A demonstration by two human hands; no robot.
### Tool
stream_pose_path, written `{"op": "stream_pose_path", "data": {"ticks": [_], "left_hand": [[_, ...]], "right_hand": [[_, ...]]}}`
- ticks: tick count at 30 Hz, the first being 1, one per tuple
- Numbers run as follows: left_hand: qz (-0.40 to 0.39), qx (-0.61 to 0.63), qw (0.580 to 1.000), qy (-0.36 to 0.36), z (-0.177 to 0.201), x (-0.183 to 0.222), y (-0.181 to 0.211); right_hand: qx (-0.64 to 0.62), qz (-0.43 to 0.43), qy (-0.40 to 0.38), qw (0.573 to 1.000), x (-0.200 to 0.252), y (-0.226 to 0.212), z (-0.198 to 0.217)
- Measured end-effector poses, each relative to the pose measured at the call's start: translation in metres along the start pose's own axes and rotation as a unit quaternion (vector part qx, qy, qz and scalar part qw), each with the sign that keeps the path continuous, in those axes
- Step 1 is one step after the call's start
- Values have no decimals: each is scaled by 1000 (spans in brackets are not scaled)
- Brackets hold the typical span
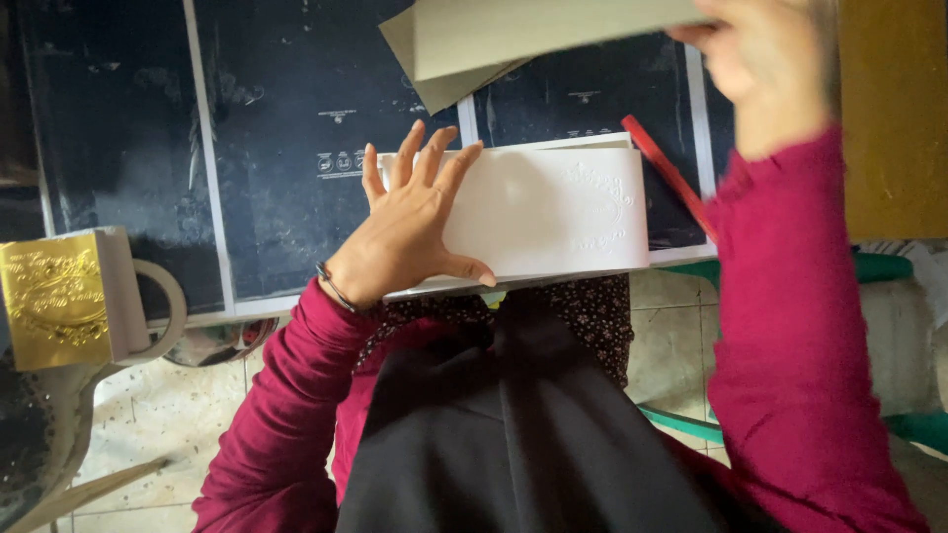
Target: Assembling booklets by aligning paper sheets with cardboard covers and stacking them.
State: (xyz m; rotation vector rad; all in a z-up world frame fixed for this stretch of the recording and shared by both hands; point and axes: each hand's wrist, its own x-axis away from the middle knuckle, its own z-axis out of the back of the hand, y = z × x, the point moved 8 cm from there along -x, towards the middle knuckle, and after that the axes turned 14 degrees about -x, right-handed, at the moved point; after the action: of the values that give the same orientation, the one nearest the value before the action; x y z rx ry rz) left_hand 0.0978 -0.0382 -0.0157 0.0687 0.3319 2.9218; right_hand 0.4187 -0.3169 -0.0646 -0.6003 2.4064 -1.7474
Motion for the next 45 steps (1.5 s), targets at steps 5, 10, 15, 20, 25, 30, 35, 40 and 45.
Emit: {"op": "stream_pose_path", "data": {"ticks": [5,10,15,20,25,30,35,40,45], "left_hand": [[108,138,971,161,37,29,-40],[132,354,906,189,49,60,-43],[221,417,859,197,25,81,-48],[217,327,894,217,18,93,-53],[233,250,920,191,0,95,-64],[225,244,921,202,-5,95,-68],[234,224,925,197,-6,95,-68],[233,211,931,185,0,96,-65],[190,175,940,224,7,99,-64]], "right_hand": [[6,141,63,988,148,-60,-14],[57,114,82,988,237,-22,-53],[81,104,78,988,267,12,-74],[157,141,87,974,265,24,-64],[202,138,92,965,262,29,-60],[197,120,97,968,260,34,-61],[205,119,94,967,259,33,-65],[186,119,97,971,258,36,-62],[169,117,118,972,254,40,-60]]}}
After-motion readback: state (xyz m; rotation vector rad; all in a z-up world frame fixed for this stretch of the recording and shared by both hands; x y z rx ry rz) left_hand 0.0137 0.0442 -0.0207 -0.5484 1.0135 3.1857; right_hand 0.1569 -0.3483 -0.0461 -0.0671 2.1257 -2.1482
